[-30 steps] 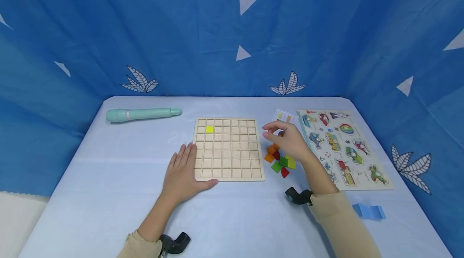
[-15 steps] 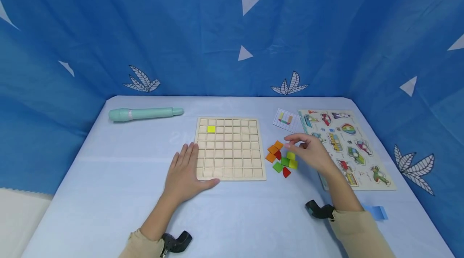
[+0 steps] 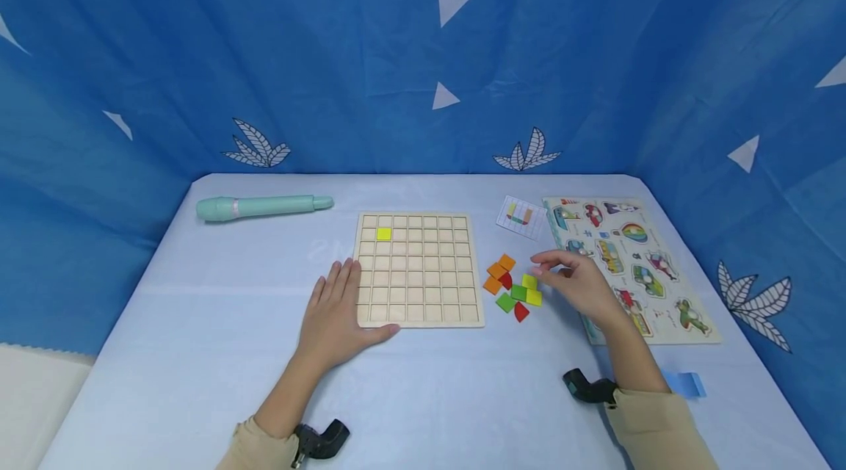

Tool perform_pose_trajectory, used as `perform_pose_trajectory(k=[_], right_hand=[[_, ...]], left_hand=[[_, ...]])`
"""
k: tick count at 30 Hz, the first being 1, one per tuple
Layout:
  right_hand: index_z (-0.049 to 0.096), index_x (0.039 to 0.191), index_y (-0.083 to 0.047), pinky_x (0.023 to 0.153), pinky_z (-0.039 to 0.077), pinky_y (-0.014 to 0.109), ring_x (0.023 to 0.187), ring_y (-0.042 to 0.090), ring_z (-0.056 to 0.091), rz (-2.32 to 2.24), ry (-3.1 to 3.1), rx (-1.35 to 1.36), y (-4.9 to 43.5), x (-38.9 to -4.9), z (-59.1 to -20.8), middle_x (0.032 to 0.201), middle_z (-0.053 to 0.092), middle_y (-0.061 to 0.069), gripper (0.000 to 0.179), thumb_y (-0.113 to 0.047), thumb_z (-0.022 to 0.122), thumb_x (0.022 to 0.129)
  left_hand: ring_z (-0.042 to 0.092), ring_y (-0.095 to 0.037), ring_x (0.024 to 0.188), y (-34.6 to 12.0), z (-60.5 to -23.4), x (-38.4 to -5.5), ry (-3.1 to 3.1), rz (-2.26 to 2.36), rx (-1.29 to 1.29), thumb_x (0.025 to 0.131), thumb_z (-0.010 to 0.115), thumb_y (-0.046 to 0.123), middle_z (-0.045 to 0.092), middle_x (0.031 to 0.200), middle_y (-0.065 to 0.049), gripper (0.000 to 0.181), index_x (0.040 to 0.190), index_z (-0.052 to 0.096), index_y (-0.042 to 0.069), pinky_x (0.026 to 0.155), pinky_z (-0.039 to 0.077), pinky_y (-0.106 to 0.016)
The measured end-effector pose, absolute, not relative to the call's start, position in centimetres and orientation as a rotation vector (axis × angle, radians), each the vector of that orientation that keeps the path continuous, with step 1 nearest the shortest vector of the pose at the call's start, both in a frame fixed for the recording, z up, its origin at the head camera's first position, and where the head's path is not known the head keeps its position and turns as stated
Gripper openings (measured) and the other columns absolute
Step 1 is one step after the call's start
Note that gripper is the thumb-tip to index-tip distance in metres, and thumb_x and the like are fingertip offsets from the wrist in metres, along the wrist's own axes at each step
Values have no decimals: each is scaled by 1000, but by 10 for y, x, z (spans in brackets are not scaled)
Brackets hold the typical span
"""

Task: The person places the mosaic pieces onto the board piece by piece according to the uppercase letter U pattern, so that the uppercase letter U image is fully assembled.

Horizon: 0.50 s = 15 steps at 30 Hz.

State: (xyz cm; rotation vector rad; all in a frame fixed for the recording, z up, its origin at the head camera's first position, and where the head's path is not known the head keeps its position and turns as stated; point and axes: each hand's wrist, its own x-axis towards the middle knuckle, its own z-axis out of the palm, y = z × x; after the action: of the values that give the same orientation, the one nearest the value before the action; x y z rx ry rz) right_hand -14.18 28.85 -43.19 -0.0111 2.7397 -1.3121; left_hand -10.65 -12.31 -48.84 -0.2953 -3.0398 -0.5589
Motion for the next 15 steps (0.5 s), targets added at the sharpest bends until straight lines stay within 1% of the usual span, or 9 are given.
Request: perform_pose_trajectory(k=[7,15], right_hand=[[71,117,-12,58,40,25,75,22,49,-1298,2728,-13,289,-142,-434,104,62,10,34,-36,69,93],[72,116,-14,63,44,24,84,23,50,-1244,2756,-4,290,-142,-437,101,63,6,31,-35,69,93]], left_hand=[[10,-31,156,-124,-490,-107,-3035,-560,-301,67,52,93,16,167,-13,132,159,14,6,124,12,-54],[10,-31,156,-124,-490,-107,-3034,-558,-304,67,52,92,16,167,-13,132,159,14,6,124,12,-54]])
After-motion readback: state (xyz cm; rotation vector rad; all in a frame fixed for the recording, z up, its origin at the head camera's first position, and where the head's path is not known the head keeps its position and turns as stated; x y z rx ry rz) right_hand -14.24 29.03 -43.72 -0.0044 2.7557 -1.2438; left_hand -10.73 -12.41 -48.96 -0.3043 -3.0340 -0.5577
